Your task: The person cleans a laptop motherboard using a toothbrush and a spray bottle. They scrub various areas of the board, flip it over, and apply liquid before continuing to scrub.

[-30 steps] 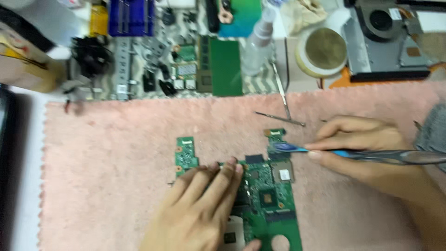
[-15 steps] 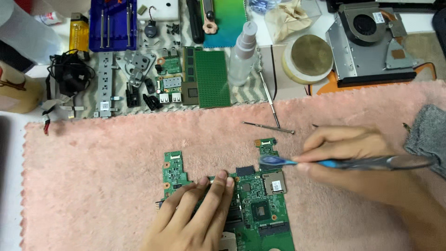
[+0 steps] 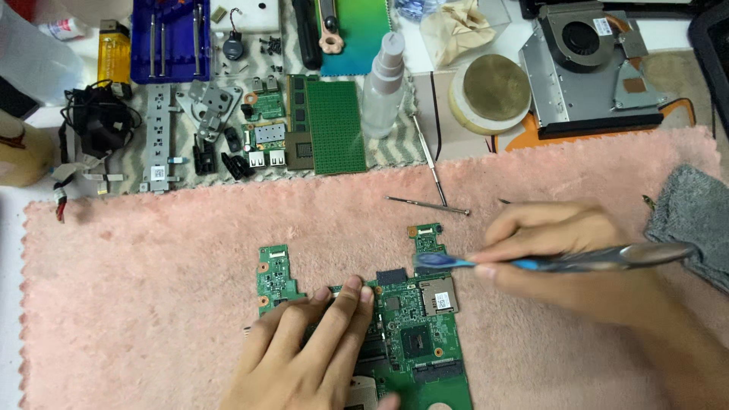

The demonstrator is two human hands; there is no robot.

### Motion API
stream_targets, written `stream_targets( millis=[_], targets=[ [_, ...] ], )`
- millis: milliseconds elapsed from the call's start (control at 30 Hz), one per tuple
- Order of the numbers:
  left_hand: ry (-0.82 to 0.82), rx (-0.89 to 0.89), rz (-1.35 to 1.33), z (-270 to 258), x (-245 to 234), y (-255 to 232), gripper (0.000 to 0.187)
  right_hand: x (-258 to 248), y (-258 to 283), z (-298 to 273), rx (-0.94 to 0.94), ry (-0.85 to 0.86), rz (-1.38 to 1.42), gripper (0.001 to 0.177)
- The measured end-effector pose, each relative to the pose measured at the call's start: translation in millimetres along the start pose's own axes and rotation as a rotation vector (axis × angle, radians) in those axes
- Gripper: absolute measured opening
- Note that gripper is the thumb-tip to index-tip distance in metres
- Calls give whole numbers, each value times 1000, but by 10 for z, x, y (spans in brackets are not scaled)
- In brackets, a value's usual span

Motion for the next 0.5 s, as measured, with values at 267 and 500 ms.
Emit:
stream_targets(
  millis=[267, 500],
  targets=[
    [14, -9, -81, 25, 13, 52, 75, -67, 71, 92, -60, 75, -58, 19],
    [3, 5, -65, 44, -9, 69, 73, 37, 87, 57, -148, -54, -175, 17]
  ],
)
Point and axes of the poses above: each hand's wrist, its own z-axis towards the middle knuckle, its own x-axis out of the palm, y = z × x, the point moved 3 cm from there along z, towards the middle knuckle, and after that the axes turned 8 degrees about -x, right-handed, at the moved point
